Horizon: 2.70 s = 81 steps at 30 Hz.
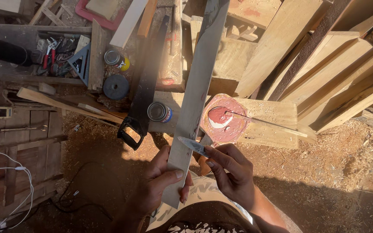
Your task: The person mixes two cans of wood filler using a putty knife, then applies the mixed filler to a long wooden plank to fill gaps and imperfections. The person works methodically along the plank, smoothing the filler into the surface.
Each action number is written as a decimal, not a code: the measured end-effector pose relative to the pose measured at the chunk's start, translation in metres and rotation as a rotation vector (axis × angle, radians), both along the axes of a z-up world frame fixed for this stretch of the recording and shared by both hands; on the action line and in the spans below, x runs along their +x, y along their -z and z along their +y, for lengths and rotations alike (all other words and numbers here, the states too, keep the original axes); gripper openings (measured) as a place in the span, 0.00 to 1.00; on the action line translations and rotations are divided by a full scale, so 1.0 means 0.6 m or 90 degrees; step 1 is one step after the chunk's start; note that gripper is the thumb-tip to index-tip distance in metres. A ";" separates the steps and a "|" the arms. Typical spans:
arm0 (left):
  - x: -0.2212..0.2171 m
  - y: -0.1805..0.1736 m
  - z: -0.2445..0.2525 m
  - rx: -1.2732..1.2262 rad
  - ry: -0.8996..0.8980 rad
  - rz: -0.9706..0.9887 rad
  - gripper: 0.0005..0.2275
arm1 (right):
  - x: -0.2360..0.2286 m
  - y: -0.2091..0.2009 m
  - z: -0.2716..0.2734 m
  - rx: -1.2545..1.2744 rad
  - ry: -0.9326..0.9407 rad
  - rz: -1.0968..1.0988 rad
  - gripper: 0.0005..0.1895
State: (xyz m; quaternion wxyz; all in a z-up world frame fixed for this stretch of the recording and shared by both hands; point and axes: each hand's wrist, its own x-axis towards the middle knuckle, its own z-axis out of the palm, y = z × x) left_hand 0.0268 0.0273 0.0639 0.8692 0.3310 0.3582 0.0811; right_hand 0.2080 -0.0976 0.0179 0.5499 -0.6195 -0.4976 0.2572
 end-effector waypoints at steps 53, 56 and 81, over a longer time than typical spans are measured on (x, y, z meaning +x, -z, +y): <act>-0.119 0.003 -0.025 0.286 0.118 0.125 0.07 | -0.019 -0.090 0.003 -0.084 -0.146 -0.418 0.23; -0.119 -0.001 -0.026 0.286 0.132 0.109 0.08 | -0.024 -0.091 -0.004 -0.086 -0.161 -0.435 0.23; -0.154 0.042 -0.049 0.142 0.017 0.329 0.17 | 0.080 0.383 -0.218 -0.385 0.316 0.274 0.18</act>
